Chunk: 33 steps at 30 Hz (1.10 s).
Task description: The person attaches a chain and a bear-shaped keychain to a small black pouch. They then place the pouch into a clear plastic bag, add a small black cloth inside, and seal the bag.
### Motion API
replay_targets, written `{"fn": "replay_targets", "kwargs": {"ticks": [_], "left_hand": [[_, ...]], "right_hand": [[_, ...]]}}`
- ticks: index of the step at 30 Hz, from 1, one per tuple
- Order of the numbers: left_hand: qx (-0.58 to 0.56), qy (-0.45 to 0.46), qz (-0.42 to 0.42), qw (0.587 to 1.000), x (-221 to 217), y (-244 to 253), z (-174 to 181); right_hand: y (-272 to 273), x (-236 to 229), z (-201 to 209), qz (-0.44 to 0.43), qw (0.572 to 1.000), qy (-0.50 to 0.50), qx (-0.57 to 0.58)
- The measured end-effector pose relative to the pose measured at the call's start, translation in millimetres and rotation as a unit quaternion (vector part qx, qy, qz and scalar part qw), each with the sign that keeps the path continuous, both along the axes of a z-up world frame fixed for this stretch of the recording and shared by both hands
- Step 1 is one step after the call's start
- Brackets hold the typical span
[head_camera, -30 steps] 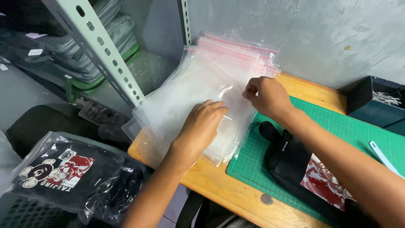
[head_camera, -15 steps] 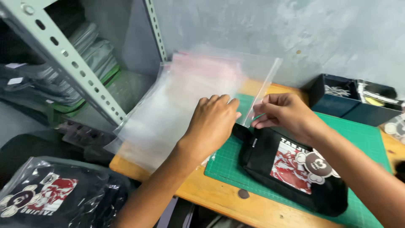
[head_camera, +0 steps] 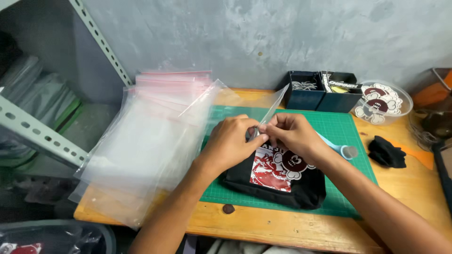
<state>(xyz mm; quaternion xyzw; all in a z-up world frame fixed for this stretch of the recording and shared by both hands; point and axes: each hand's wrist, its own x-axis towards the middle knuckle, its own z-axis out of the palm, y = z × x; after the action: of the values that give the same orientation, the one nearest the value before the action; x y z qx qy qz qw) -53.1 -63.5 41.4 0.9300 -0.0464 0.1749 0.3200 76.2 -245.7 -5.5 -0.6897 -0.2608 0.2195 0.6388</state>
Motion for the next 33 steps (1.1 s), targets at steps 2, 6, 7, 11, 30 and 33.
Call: {"fn": "replay_targets", "kwargs": {"ticks": [2, 6, 7, 11, 30, 33], "left_hand": [[0.002, -0.006, 0.003, 1.000, 2, 5, -8], [0.021, -0.061, 0.058, 0.996, 16, 15, -37], [0.020, -0.058, 0.055, 0.997, 13, 16, -33], [0.081, -0.156, 0.147, 0.973, 5, 15, -18], [0.168, -0.283, 0.267, 0.906, 4, 53, -12], [0.200, -0.239, 0.278, 0.909, 3, 56, -12]], "right_hand": [[7, -6, 3, -0.003, 0.999, -0.037, -0.015], [1, 7, -14, 0.017, 0.991, -0.117, -0.062], [-3, 3, -8, 0.015, 0.991, -0.113, -0.064], [-9, -11, 17, 0.025, 0.981, -0.163, -0.102], [-41, 18, 28, 0.111, 0.917, -0.132, -0.359], [-55, 25, 29, 0.110, 0.951, -0.080, -0.276]]}}
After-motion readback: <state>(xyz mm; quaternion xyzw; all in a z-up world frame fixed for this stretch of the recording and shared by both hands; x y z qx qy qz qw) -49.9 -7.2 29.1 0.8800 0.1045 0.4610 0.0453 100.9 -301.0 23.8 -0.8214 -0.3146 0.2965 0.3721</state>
